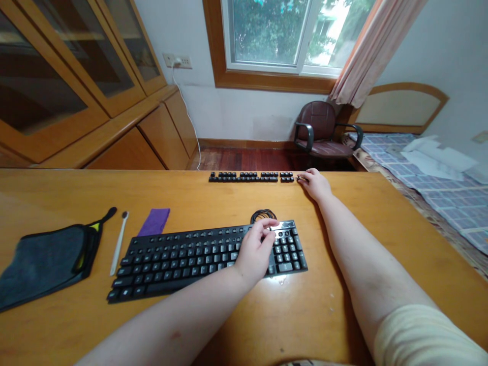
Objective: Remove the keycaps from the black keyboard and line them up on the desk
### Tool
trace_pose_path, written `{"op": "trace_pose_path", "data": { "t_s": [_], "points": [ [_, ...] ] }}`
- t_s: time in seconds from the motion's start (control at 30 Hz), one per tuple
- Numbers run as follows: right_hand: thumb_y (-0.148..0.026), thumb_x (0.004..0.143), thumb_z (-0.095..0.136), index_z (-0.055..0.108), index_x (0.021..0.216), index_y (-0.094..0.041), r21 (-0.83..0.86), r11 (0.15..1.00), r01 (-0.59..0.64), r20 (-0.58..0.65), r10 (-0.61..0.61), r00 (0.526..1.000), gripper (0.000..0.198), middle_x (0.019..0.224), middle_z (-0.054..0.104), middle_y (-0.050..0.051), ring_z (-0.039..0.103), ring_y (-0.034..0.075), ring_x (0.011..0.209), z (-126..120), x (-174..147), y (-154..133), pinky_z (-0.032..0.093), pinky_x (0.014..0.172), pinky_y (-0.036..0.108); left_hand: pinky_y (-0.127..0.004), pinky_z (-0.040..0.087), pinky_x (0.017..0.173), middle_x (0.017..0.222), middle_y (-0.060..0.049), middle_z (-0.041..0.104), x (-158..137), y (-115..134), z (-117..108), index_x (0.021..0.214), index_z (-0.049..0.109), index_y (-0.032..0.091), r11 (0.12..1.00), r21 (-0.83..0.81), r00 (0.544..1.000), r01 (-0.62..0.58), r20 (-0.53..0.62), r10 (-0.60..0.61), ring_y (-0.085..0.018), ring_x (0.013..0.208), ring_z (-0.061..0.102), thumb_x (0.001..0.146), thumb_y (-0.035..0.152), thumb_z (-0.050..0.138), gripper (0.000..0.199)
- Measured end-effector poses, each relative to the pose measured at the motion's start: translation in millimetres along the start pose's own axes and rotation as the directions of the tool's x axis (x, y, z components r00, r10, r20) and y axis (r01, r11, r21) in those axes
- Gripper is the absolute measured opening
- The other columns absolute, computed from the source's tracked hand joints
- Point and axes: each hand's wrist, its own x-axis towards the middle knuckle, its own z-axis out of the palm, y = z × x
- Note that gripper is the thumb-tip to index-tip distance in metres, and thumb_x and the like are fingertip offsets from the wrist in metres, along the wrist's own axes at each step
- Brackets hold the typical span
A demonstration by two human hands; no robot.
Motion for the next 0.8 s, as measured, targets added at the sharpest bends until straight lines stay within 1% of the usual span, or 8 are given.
{"op": "trace_pose_path", "data": {
  "t_s": [0.23,0.33,0.47,0.63,0.8],
  "points": [
    [-0.041,0.083,0.051,0.068,0.102,-0.025,0.003,1.0,-0.011,0.015,0.011,1.0,0.03,0.107,0.057,0.007,0.057,0.021,0.087,0,0,0,0.046,0.072,0.031,-0.03,0.044,0.079,0.092,-0.004,0.064,0,2,0,0.103,0.059,0.02,1.0,0.018,1.0,-0.021,0.01,0.021,-0.015,0.079,0.057,0.085,0.02,0.047,0.022],
    [-0.041,0.082,0.053,0.067,0.104,-0.025,0.03,0.999,-0.022,0.011,0.021,1.0,0.03,0.107,0.057,0.007,0.057,0.021,0.088,-2,0,1,0.046,0.073,0.031,-0.03,0.044,0.077,0.097,-0.005,0.064,0,2,-1,0.104,0.058,0.02,0.999,0.027,1.0,-0.017,0.014,0.017,-0.015,0.078,0.057,0.085,0.02,0.047,0.022],
    [-0.042,0.083,0.051,0.065,0.106,-0.023,0.078,0.995,-0.059,-0.039,0.062,0.997,0.032,0.105,0.057,0.007,0.056,0.022,0.09,-4,-2,12,0.046,0.077,0.033,-0.029,0.044,0.077,0.103,-0.005,0.063,0,0,-1,0.104,0.058,0.02,1.0,0.026,1.0,-0.012,0.02,0.011,-0.015,0.079,0.057,0.086,0.02,0.047,0.022],
    [-0.034,0.081,0.05,0.067,0.1,-0.017,0.122,0.983,-0.14,-0.093,0.152,0.984,0.03,0.098,0.059,0.01,0.056,0.023,0.091,-2,-3,27,0.045,0.082,0.036,-0.029,0.044,0.078,0.103,-0.005,0.063,0,0,-1,0.104,0.057,0.02,1.0,0.012,0.999,-0.008,0.031,0.008,-0.014,0.078,0.056,0.086,0.019,0.046,0.021],
    [-0.027,0.081,0.047,0.068,0.098,-0.018,0.136,0.979,-0.153,-0.077,0.165,0.983,0.029,0.1,0.06,0.01,0.057,0.023,0.09,-3,-3,30,0.045,0.082,0.035,-0.028,0.044,0.077,0.102,-0.004,0.063,0,0,-1,0.104,0.057,0.02,1.0,0.017,1.0,-0.012,0.027,0.012,-0.013,0.077,0.056,0.086,0.019,0.046,0.021]
  ]
}}
